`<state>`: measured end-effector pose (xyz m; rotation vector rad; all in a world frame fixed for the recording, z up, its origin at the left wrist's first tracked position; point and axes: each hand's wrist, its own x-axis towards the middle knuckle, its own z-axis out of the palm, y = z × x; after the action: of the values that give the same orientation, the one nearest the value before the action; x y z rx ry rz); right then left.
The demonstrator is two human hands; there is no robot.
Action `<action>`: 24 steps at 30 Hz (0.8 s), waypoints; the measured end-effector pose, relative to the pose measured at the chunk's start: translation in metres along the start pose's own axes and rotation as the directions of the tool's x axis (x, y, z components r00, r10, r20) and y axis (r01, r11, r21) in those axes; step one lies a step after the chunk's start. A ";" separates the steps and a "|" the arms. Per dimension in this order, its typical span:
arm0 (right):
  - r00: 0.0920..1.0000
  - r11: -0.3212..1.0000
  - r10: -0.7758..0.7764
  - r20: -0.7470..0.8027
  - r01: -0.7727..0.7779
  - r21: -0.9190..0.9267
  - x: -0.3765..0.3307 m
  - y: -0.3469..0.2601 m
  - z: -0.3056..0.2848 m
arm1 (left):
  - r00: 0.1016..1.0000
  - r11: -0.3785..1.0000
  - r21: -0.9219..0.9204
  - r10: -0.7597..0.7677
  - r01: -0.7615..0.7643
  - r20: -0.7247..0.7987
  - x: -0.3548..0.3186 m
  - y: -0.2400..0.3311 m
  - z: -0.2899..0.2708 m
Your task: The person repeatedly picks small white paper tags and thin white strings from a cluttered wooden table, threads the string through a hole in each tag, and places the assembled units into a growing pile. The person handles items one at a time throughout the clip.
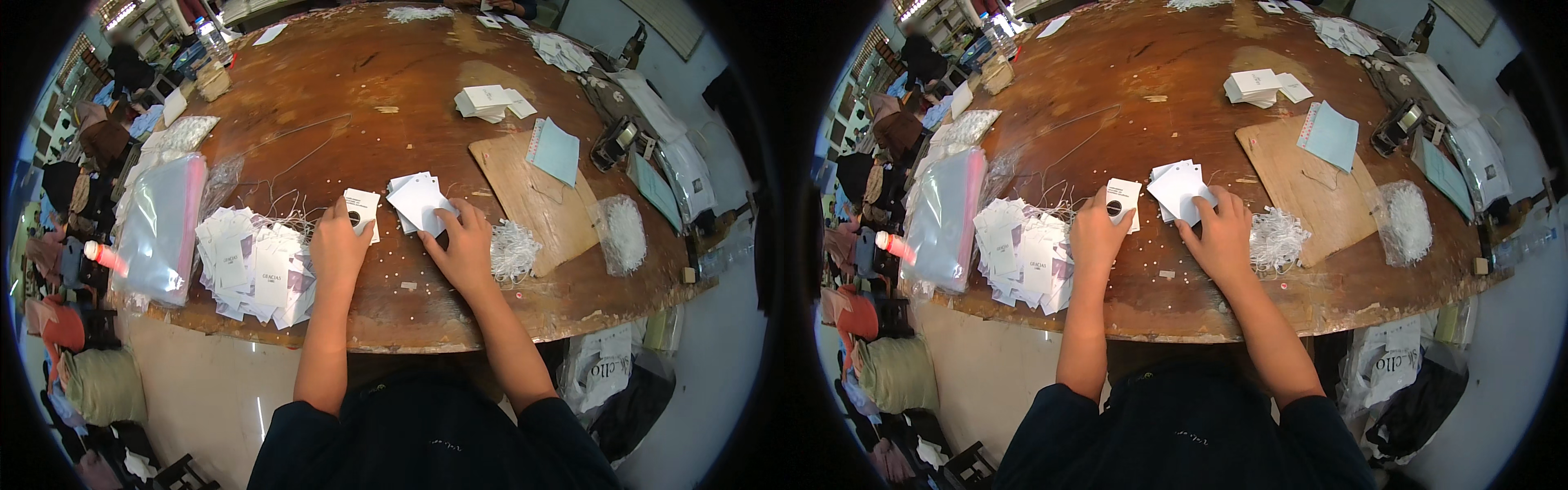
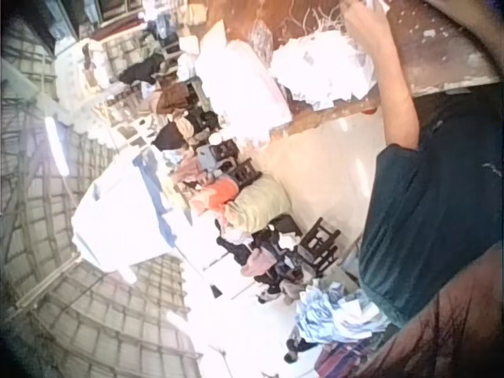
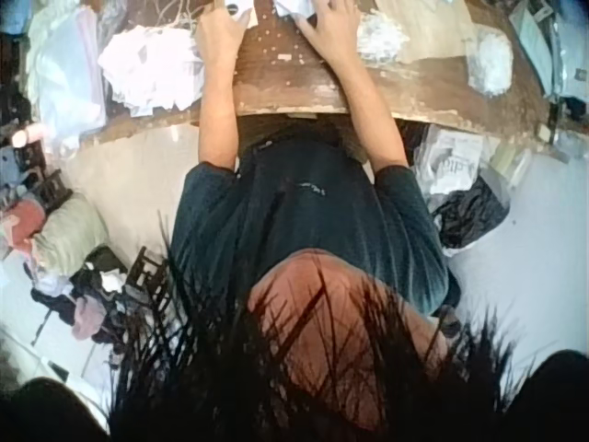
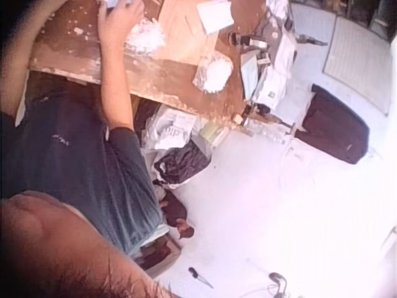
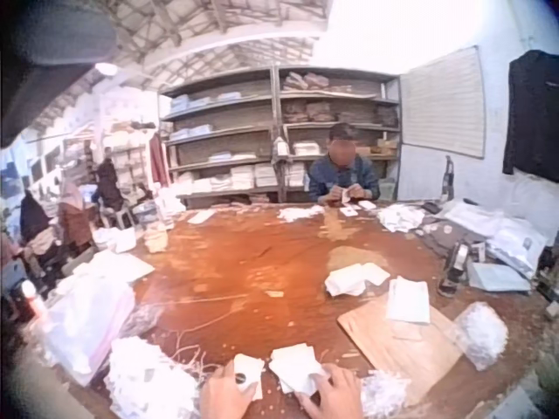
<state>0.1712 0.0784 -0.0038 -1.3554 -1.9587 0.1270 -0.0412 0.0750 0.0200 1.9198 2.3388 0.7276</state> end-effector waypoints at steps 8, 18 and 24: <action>1.000 1.000 -0.011 -0.003 0.011 -0.013 -0.001 -0.001 0.001 | 0.999 1.000 0.031 -0.006 0.005 0.033 0.000 0.001 -0.001; 1.000 1.000 -0.003 0.002 0.003 -0.015 -0.001 -0.002 -0.001 | 0.997 0.997 0.082 0.007 -0.013 0.072 -0.001 0.007 0.000; 0.999 1.000 0.019 0.030 -0.019 0.012 -0.002 0.001 -0.001 | 0.989 0.991 0.088 0.113 -0.104 -0.100 -0.004 0.003 -0.004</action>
<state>0.1723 0.0769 -0.0047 -1.3719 -1.9668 0.1685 -0.0388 0.0702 0.0232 2.1077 2.3748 0.7698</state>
